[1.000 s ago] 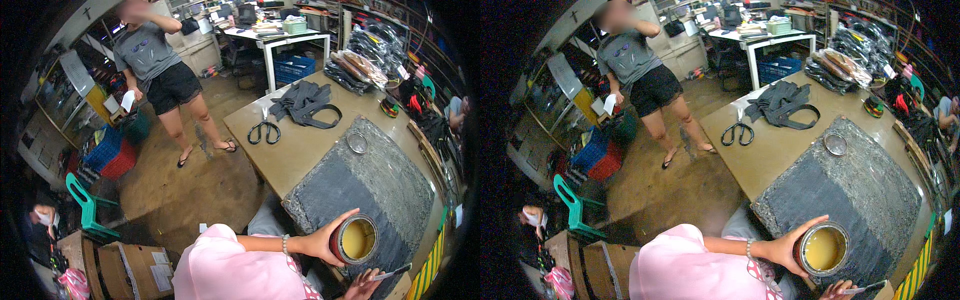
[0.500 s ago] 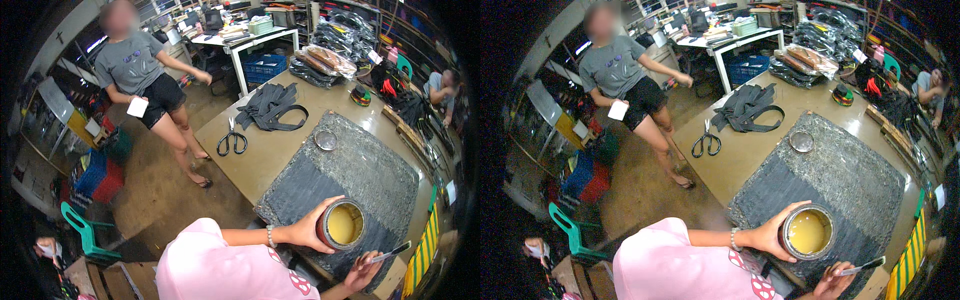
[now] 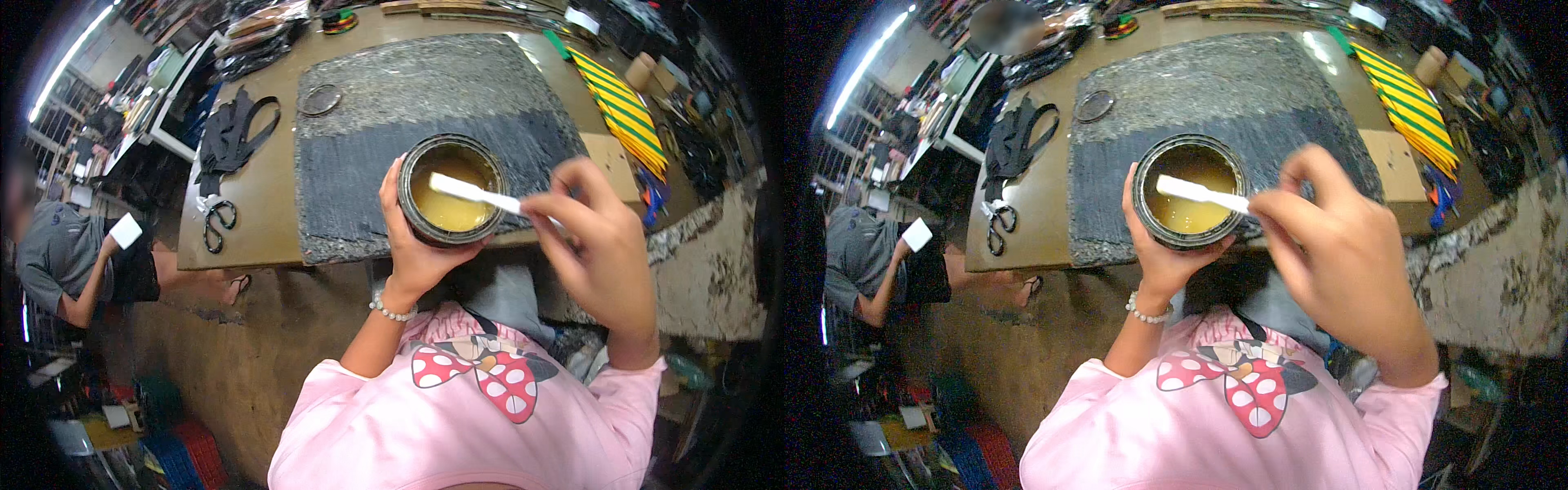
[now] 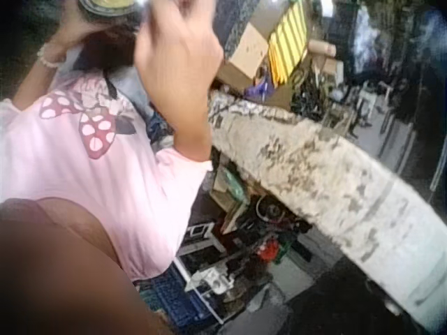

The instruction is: The person opens a metal can and uses a brush to apply a yellow substance onto a dark textured mat. They then pick up black fabric strips and place them onto the treated area of the mat.

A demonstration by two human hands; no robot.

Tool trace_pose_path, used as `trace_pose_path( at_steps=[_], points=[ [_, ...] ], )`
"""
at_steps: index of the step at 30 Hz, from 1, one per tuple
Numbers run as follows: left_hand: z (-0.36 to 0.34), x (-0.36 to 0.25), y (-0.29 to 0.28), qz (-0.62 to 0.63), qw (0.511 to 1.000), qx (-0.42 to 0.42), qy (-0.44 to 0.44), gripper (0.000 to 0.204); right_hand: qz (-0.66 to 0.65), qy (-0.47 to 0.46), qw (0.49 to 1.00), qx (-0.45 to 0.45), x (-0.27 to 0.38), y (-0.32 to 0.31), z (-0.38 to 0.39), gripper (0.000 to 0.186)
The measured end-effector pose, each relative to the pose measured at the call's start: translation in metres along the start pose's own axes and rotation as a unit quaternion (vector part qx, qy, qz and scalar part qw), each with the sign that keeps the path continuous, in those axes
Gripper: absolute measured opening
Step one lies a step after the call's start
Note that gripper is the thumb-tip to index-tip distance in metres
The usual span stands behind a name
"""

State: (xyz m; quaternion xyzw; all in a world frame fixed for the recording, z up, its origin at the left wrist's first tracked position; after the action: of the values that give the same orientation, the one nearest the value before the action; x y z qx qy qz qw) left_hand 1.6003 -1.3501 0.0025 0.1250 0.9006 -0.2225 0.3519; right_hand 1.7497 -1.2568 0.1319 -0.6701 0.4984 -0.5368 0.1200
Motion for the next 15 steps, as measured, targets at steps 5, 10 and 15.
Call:
trace_pose_path(
  at_steps=[5,10,15],
  points=[
    [0.016,-0.004,0.004,0.022,0.999,-0.017,-0.021,0.120,0.181,-0.037,0.973,0.136,0.001,0.051,-0.030,0.012],
    [0.016,0.008,-0.002,0.017,0.999,-0.025,-0.036,0.119,0.004,-0.023,0.995,0.094,-0.017,0.029,-0.037,0.011],
    [0.005,0.023,-0.005,0.025,0.997,-0.035,-0.059,0.121,-0.402,0.228,0.883,0.079,-0.078,0.035,-0.025,0.023]
  ],
)
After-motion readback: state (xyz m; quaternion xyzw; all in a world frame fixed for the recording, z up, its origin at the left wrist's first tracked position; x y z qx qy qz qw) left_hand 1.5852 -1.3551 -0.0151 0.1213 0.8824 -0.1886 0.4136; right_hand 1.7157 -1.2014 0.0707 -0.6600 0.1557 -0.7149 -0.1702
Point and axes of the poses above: each hand's wrist, its own z-axis away from the middle knuckle, its own y-axis out of the palm, x = y × z, the point moved 8 cm from there along -z, towards the middle knuckle, and after that the axes turned 14 degrees about -z, right-handed, at the moved point
